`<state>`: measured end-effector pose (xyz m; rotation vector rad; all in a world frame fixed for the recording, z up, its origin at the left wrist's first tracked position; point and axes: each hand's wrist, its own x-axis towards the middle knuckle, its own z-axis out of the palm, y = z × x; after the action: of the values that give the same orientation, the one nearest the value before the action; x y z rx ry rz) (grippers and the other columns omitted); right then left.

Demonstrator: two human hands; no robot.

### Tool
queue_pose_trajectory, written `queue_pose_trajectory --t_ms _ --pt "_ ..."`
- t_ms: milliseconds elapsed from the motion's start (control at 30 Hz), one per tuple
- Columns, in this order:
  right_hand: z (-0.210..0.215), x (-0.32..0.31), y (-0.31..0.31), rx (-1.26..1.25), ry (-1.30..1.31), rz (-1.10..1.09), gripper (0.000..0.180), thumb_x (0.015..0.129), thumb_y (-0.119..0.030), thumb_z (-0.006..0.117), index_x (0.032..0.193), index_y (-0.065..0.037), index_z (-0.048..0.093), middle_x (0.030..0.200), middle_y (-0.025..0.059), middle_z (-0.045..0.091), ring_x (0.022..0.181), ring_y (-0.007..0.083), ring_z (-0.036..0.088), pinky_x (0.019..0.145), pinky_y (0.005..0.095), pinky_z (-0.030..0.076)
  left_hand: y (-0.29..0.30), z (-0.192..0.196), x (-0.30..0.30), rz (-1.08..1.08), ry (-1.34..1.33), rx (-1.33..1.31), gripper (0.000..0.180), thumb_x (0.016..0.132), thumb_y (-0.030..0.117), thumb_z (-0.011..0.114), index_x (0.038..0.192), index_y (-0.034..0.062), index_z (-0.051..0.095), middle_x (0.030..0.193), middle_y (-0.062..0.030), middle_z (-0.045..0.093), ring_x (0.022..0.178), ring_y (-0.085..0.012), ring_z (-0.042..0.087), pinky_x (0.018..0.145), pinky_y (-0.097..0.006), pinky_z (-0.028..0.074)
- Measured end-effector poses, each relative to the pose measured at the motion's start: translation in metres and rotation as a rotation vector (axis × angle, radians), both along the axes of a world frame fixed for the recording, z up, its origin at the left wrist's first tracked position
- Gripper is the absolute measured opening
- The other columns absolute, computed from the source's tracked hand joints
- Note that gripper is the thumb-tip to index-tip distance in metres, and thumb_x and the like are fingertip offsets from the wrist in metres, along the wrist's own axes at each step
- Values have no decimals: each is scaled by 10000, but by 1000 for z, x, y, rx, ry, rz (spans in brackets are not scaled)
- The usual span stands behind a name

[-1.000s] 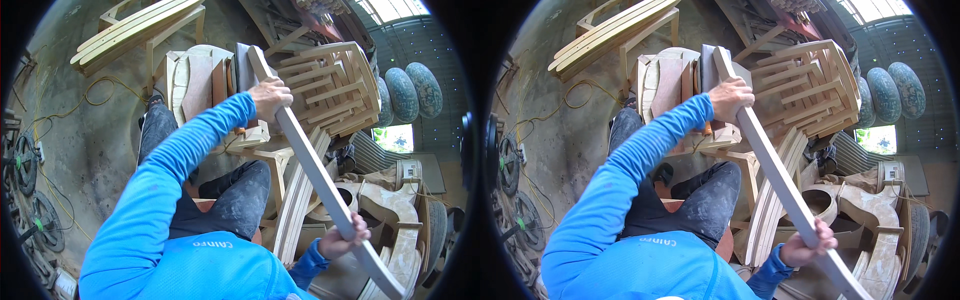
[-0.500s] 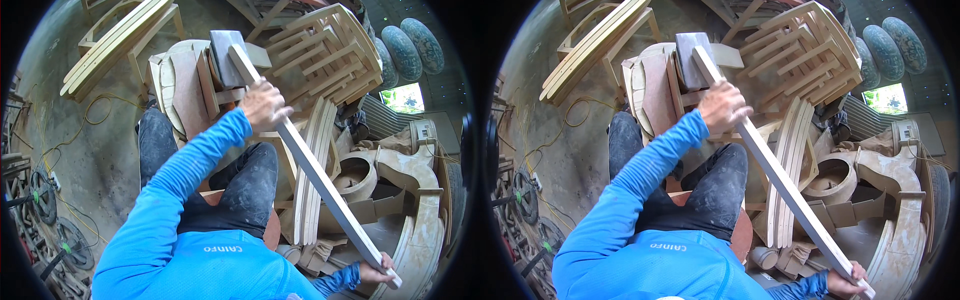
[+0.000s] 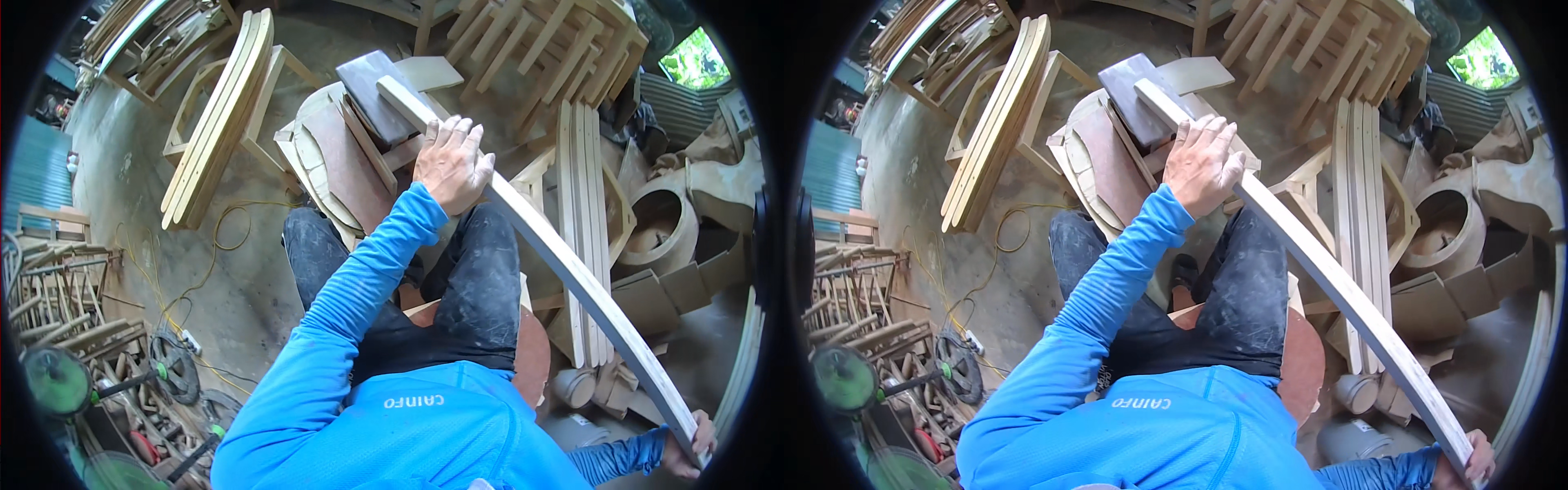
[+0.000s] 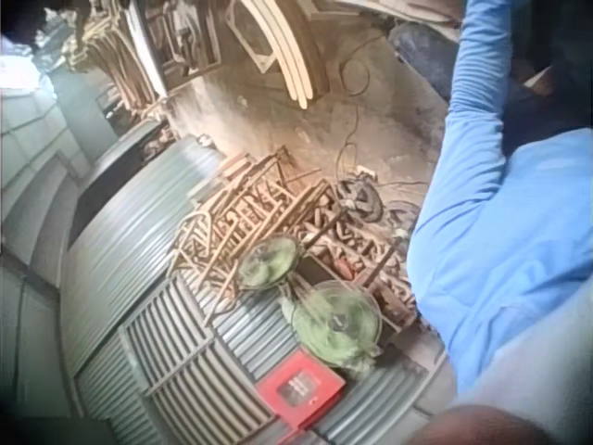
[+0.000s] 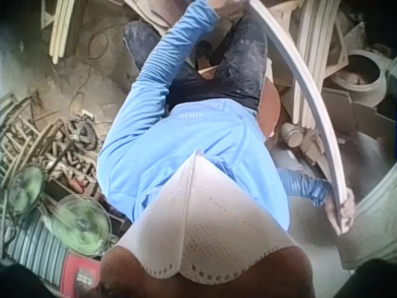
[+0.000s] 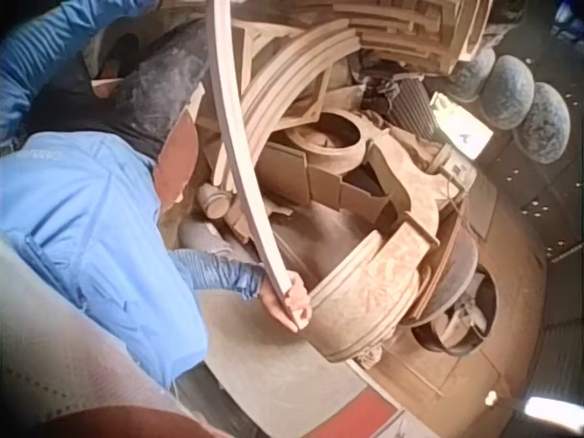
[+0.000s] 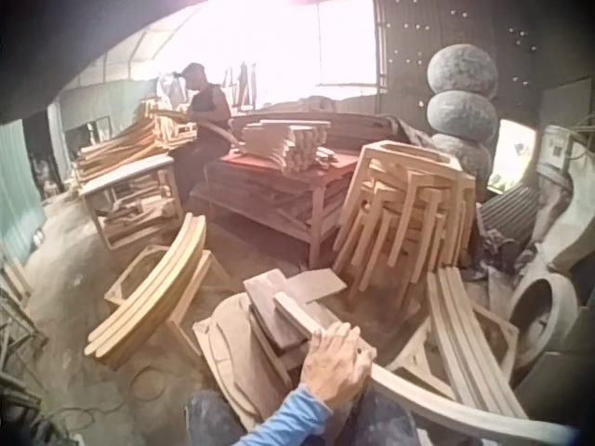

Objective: Sanding curved wooden furniture components using a stationary belt sander.

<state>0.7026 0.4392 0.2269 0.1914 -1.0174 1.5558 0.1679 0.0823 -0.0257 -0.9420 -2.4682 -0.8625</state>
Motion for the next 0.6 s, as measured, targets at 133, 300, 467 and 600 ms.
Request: queue_pose_trajectory --t_ms 133,300,467,600 --pt "-28 -23 -19 -28 -87 117 531 616 -367 956 828 -167 512 728 -57 502 702 74 505 793 270 373 -16 -6 -40 -9 61 -38 584 994 381 528 1388 -47 576 1454 -222 557 1423 -367 445 1231 -507 239" --pt "-72 -103 -97 -182 -157 4 522 710 -380 919 802 -204 436 727 -54 425 730 96 452 834 299 372 -55 -14 -108 26 81 -164 628 1016 397 476 1453 -52 515 1535 -248 484 1478 -388 388 1253 -511 206" --pt "-138 -133 -112 -70 -330 125 458 844 -396 834 871 -227 409 858 -39 374 925 155 386 1077 412 279 -73 -16 -169 117 43 -351 674 1008 427 466 1518 -14 462 1582 -232 443 1512 -379 349 1263 -509 196" --pt "-127 -158 -127 105 -248 -143 453 958 -519 671 1219 -158 589 854 -13 632 816 226 652 783 490 547 -66 -9 -165 145 -125 -394 733 1023 482 412 1579 6 371 1659 -209 332 1570 -347 246 1294 -494 111"
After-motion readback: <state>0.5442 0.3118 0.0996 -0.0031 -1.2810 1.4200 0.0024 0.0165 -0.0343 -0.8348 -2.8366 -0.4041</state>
